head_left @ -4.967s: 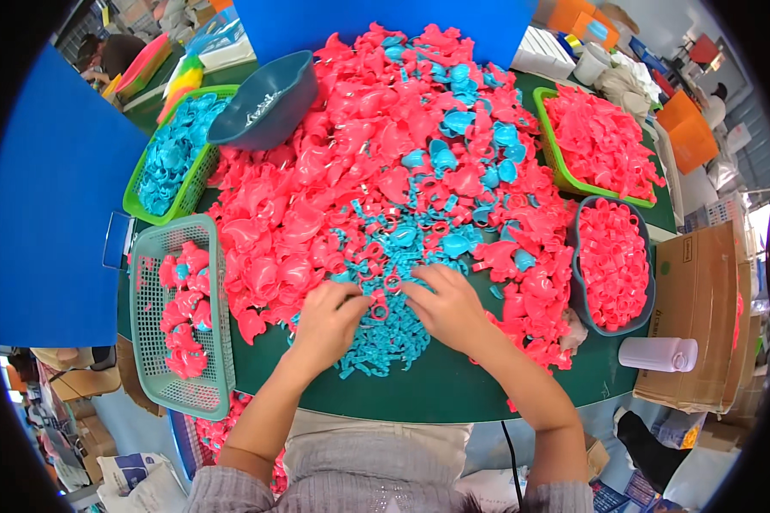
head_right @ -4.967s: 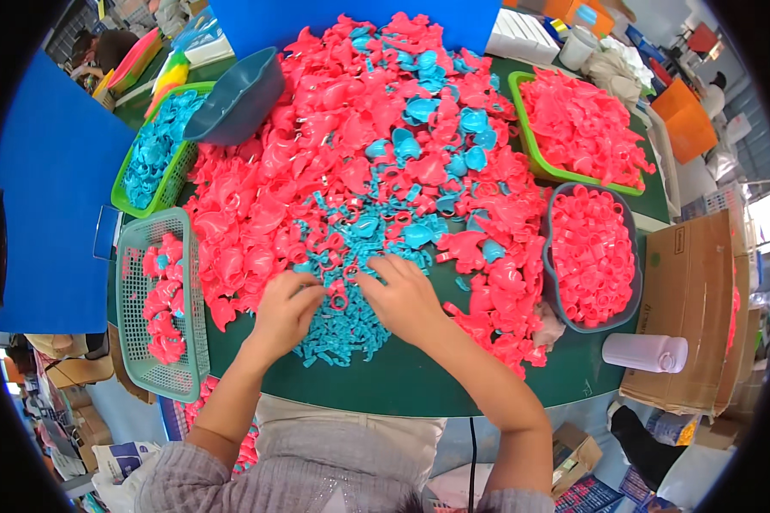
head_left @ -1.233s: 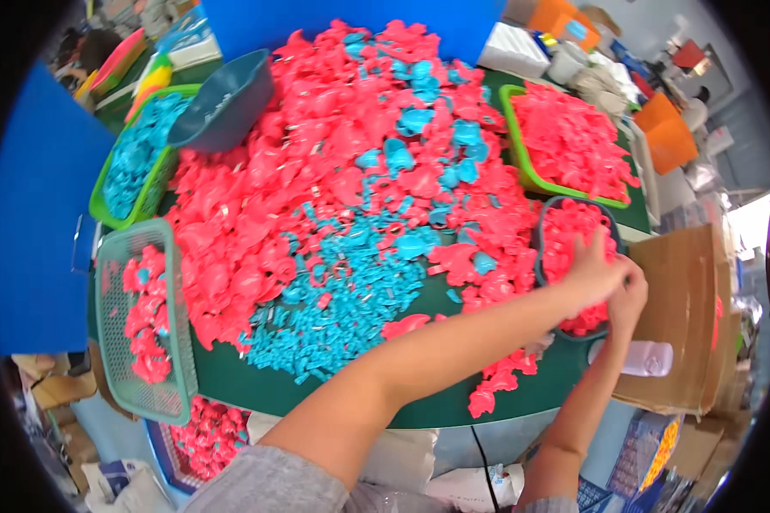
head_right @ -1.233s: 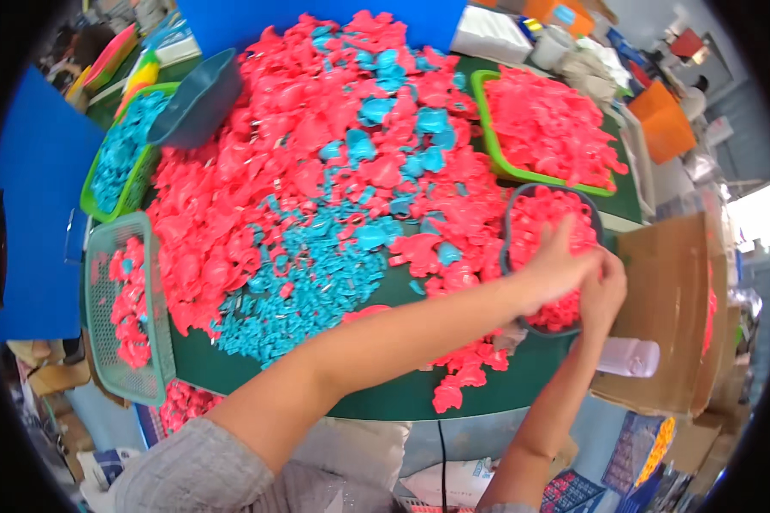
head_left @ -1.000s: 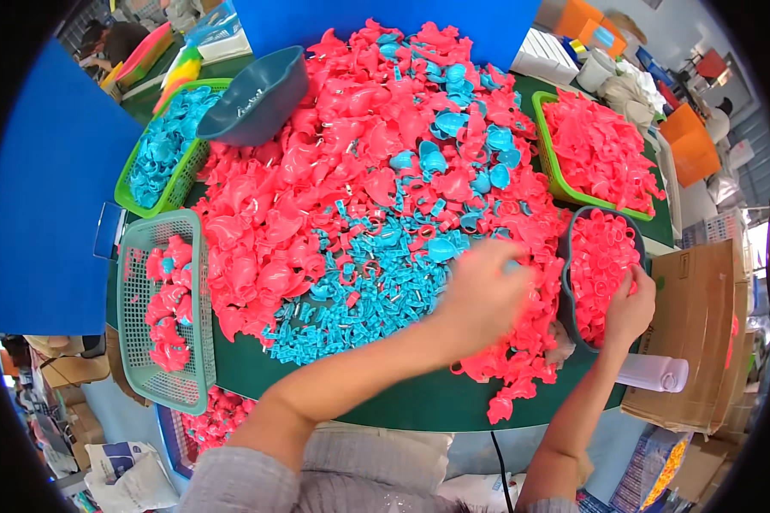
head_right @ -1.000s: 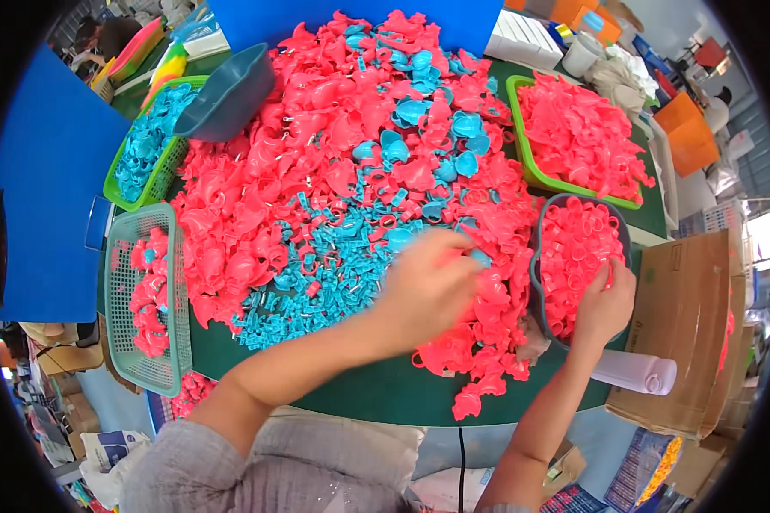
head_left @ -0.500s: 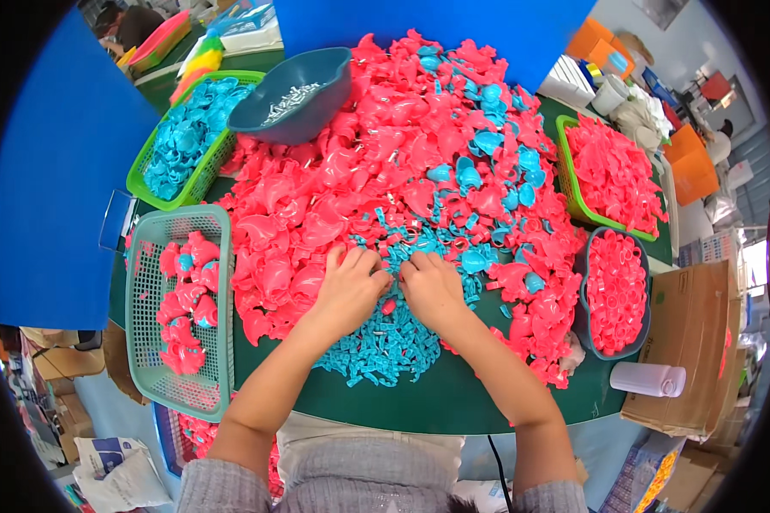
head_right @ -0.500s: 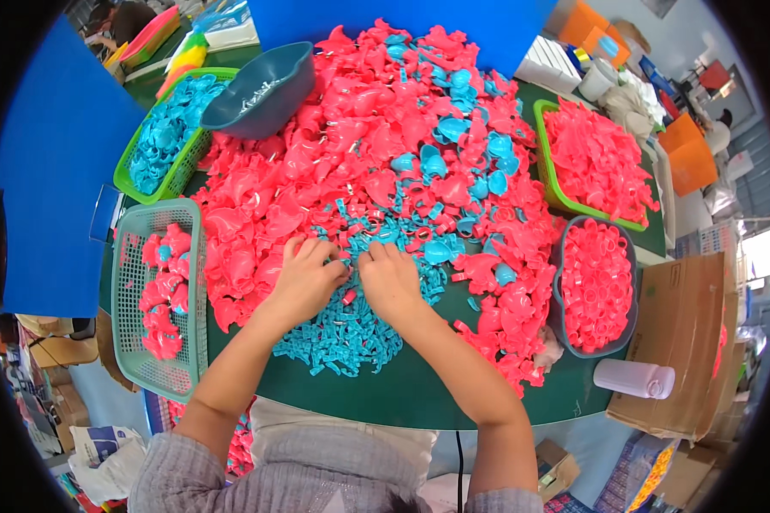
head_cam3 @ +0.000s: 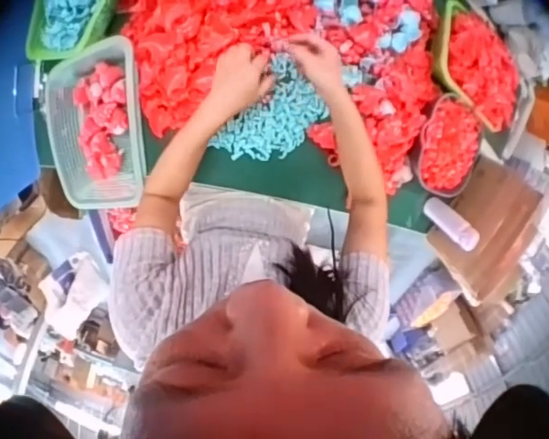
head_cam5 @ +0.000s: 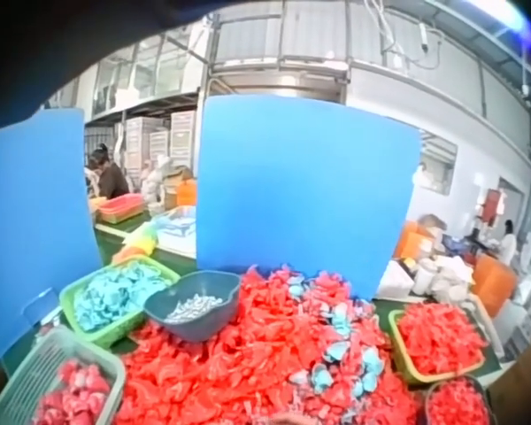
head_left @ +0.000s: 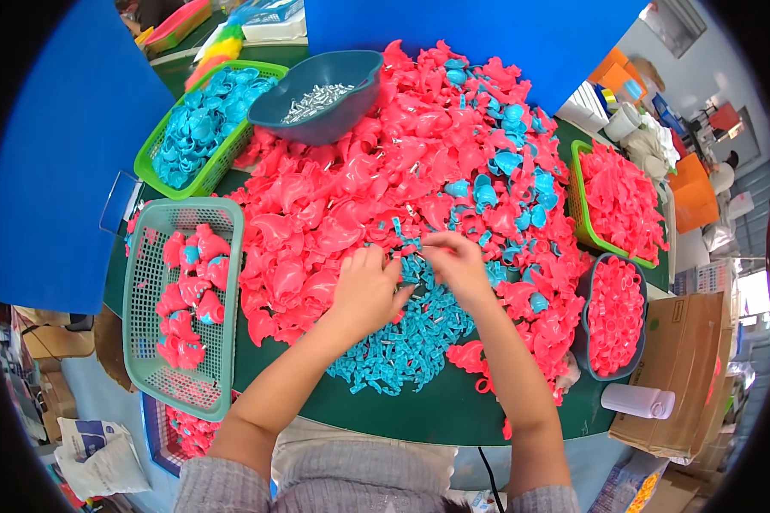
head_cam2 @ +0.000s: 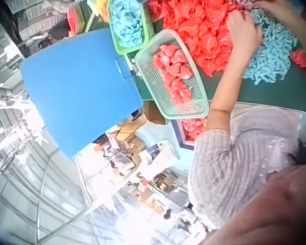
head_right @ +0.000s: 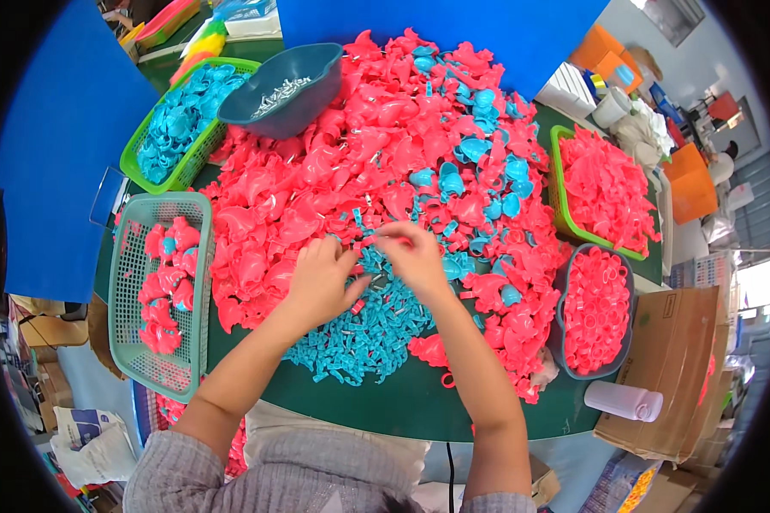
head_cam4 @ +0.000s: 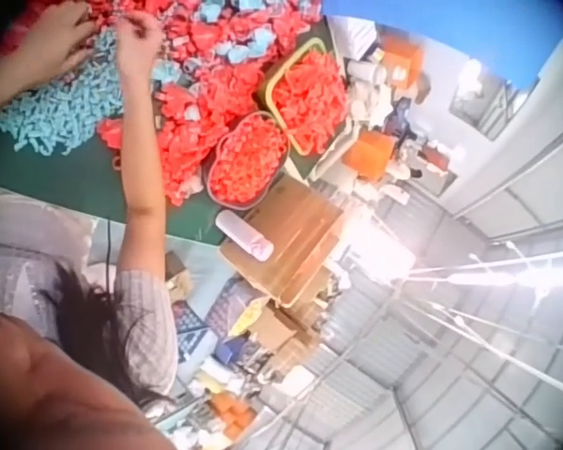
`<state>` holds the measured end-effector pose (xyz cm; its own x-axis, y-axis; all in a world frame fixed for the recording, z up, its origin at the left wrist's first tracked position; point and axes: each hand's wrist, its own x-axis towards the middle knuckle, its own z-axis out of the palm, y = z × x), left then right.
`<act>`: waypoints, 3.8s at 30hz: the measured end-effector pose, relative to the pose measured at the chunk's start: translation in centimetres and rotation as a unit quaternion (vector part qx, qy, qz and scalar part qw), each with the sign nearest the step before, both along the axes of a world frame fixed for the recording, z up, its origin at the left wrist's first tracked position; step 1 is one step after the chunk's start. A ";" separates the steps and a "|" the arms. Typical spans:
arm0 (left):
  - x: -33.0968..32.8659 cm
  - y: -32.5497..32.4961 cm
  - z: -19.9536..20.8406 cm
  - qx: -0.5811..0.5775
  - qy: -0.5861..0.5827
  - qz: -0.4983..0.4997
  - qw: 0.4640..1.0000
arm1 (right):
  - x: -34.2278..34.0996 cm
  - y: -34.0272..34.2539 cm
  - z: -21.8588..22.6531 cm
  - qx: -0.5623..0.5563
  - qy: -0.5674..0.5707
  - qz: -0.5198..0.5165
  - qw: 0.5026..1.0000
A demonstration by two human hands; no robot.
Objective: Sorting small pink and blue toy components from a large pile into separate plastic baskets on a workbench.
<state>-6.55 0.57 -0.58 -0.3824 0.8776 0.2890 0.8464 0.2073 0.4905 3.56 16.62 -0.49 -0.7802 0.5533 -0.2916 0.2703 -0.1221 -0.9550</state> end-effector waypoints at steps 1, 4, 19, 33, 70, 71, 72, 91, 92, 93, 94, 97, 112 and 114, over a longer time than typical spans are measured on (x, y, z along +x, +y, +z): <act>0.2 0.2 -0.3 -0.034 0.081 0.008 0.996 | -0.4 -0.3 -0.6 0.001 0.000 -0.003 1.000; 0.3 0.9 -1.9 -0.040 0.162 0.034 0.985 | -1.6 -1.3 -1.3 0.480 -0.087 0.127 0.864; -2.6 -1.1 2.7 0.261 -0.762 0.121 0.580 | -2.2 0.8 -3.2 0.531 -0.066 0.153 0.831; -1.0 2.9 -0.3 -0.255 0.170 0.092 0.947 | 0.8 1.1 0.7 -0.227 0.095 0.025 0.969; 2.7 -10.0 -1.3 -0.070 0.039 0.132 0.988 | 4.5 -1.3 -1.5 0.491 -0.078 0.109 0.861; 2.4 -9.9 -1.2 -0.068 0.069 0.154 0.983 | 4.6 -1.0 -1.6 0.456 -0.021 0.073 0.887; 2.3 -10.0 -1.0 -0.034 0.073 0.156 0.984 | 4.9 -0.7 -1.6 0.386 -0.071 0.038 0.919; 3.1 -10.0 -3.6 -0.090 0.096 0.080 0.988 | 4.2 -6.6 -1.5 0.217 0.016 0.085 0.972; 3.2 -10.2 -3.1 -0.070 0.081 0.098 0.989 | 4.1 -6.7 -1.5 0.335 -0.015 0.088 0.938; 3.3 -10.2 -2.8 -0.050 0.066 0.115 0.990 | 4.0 -6.8 -1.5 0.335 -0.016 0.086 0.938; 3.3 -10.3 -2.9 -0.051 0.068 0.117 0.990 | 3.8 -7.0 -1.5 0.407 -0.069 0.123 0.902; 3.2 -9.9 -3.2 -0.078 0.103 0.115 0.985 | 3.2 -8.0 -2.0 0.509 -0.139 0.177 0.831; 0.6 -7.9 -0.5 0.057 -0.879 0.061 0.469 | 4.7 -3.5 1.2 -0.302 -0.068 -0.007 0.951; 1.1 -7.6 -0.7 0.098 -0.914 0.069 0.389 | 5.2 -3.3 1.2 -0.417 0.007 -0.008 0.909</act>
